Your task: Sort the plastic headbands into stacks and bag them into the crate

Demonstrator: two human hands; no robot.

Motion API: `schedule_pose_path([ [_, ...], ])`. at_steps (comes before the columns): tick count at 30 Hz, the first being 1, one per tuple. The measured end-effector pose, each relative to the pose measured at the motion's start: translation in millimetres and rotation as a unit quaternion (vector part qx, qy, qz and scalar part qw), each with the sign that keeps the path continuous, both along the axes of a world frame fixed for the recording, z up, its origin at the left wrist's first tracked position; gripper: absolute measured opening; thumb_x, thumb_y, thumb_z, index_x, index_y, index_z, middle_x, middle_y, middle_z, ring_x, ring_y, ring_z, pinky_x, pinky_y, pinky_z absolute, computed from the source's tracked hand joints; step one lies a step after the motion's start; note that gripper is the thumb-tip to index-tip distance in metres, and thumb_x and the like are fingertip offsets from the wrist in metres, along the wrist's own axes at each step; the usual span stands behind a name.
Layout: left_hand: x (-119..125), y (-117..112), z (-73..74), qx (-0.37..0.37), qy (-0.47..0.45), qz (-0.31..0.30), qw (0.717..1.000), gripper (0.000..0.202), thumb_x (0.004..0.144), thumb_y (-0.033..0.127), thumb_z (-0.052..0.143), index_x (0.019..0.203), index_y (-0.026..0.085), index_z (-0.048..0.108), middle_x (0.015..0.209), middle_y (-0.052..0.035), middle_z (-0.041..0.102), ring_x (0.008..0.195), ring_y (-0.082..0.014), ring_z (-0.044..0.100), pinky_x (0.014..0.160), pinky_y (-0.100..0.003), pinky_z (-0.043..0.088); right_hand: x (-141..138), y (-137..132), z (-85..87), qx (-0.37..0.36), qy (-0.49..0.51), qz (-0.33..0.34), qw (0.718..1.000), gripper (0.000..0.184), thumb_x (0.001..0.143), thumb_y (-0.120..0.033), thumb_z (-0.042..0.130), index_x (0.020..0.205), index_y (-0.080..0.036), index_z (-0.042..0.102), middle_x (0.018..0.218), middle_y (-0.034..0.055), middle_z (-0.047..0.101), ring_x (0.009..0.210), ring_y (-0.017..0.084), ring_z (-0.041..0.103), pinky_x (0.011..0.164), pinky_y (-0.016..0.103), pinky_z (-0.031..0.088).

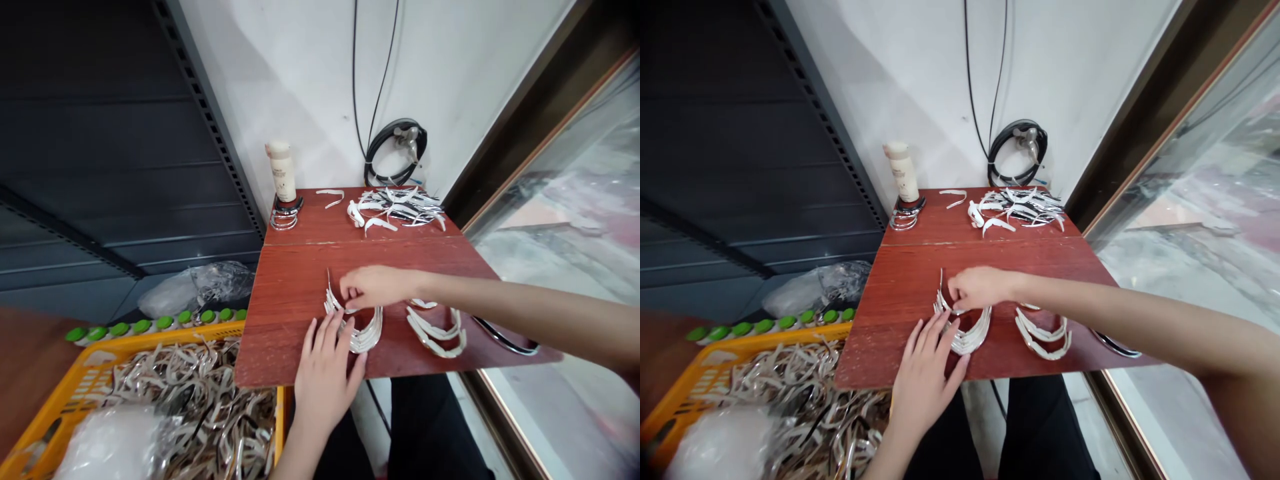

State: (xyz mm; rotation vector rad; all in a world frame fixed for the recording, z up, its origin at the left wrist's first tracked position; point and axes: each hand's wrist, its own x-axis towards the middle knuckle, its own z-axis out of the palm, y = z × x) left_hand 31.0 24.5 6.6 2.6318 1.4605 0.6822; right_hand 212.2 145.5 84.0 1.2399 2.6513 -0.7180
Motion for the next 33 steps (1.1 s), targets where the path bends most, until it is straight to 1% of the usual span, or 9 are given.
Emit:
schedule_pose_path([
  [7,0,2,-2.2,0.015,-0.001,-0.004,1.0,0.045,0.095,0.039,0.05,0.137,0.024,0.052,0.145,-0.005,0.054,0.132,-0.0249,0.052,0.114,-0.05,0.04,16,3,-4.6,-0.113,0.074,0.115,0.984,0.016,0.087,-0.02,0.061,0.093,-0.019,0.076,0.095,0.0045,0.075,0.09,0.018,0.066,0.087,0.03,0.045],
  [9,-1,2,-2.0,0.018,0.0,-0.005,1.0,0.045,0.095,0.039,0.05,0.136,0.023,0.053,0.145,-0.0048,0.054,0.131,-0.0249,0.052,0.113,-0.05,0.041,27,33,-2.1,-0.13,0.147,0.067,0.978,0.02,0.089,-0.026,0.058,0.098,-0.018,0.075,0.098,0.0039,0.075,0.089,0.017,0.067,0.084,0.027,0.047],
  [11,-1,2,-1.3,0.018,0.002,-0.004,1.0,0.044,0.095,0.04,0.05,0.136,0.024,0.054,0.146,-0.0043,0.053,0.131,-0.0249,0.052,0.113,-0.05,0.041,43,71,-4.3,-0.011,0.203,-0.058,0.977,0.025,0.09,-0.031,0.057,0.105,-0.018,0.071,0.104,0.0048,0.073,0.094,0.017,0.066,0.085,0.027,0.047],
  [13,-1,2,-0.3,0.013,0.004,-0.005,1.0,0.043,0.095,0.04,0.05,0.136,0.026,0.054,0.147,-0.0036,0.052,0.132,-0.0245,0.052,0.112,-0.05,0.042,59,104,-13.0,0.137,0.14,-0.141,0.971,0.02,0.084,-0.026,0.063,0.1,-0.018,0.071,0.105,0.0062,0.07,0.099,0.02,0.063,0.089,0.029,0.044],
  [17,-1,2,1.0,0.003,0.006,-0.008,1.0,0.042,0.095,0.039,0.05,0.135,0.026,0.055,0.147,-0.004,0.053,0.131,-0.0239,0.052,0.112,-0.049,0.043,76,136,-39.2,0.247,0.039,-0.22,0.943,0.028,0.081,-0.03,0.068,0.106,-0.017,0.067,0.107,0.0099,0.067,0.097,0.024,0.06,0.085,0.031,0.043],
  [20,-1,2,1.0,0.0,0.004,-0.012,1.0,0.042,0.095,0.039,0.049,0.135,0.026,0.056,0.147,-0.0045,0.052,0.132,-0.0242,0.052,0.112,-0.048,0.043,75,142,-49.5,0.267,0.031,-0.268,0.925,0.036,0.085,-0.036,0.066,0.114,-0.016,0.063,0.108,0.0118,0.066,0.097,0.024,0.059,0.083,0.03,0.042],
  [24,-2,2,0.7,-0.003,0.001,-0.011,1.0,0.043,0.095,0.04,0.05,0.136,0.026,0.055,0.148,-0.004,0.051,0.133,-0.024,0.051,0.112,-0.048,0.044,70,153,-46.5,0.234,0.01,-0.25,0.94,0.018,0.087,-0.034,0.063,0.095,-0.022,0.073,0.105,0.005,0.071,0.104,0.021,0.06,0.09,0.026,0.04],
  [27,-2,2,1.0,-0.009,0.001,-0.011,1.0,0.043,0.095,0.04,0.05,0.136,0.027,0.054,0.149,-0.0034,0.05,0.134,-0.0235,0.05,0.112,-0.047,0.044,66,163,-43.5,0.217,-0.001,-0.284,0.934,0.024,0.092,-0.031,0.054,0.093,-0.023,0.076,0.098,0.0025,0.074,0.095,0.018,0.065,0.082,0.023,0.043],
  [33,-2,1,1.8,-0.017,0.002,-0.009,1.0,0.043,0.095,0.04,0.049,0.136,0.027,0.055,0.15,-0.0026,0.049,0.135,-0.0232,0.049,0.113,-0.047,0.043,50,162,-43.9,0.25,-0.033,-0.367,0.895,0.027,0.09,-0.029,0.057,0.108,-0.018,0.073,0.108,0.0113,0.073,0.103,0.025,0.065,0.086,0.029,0.045],
])
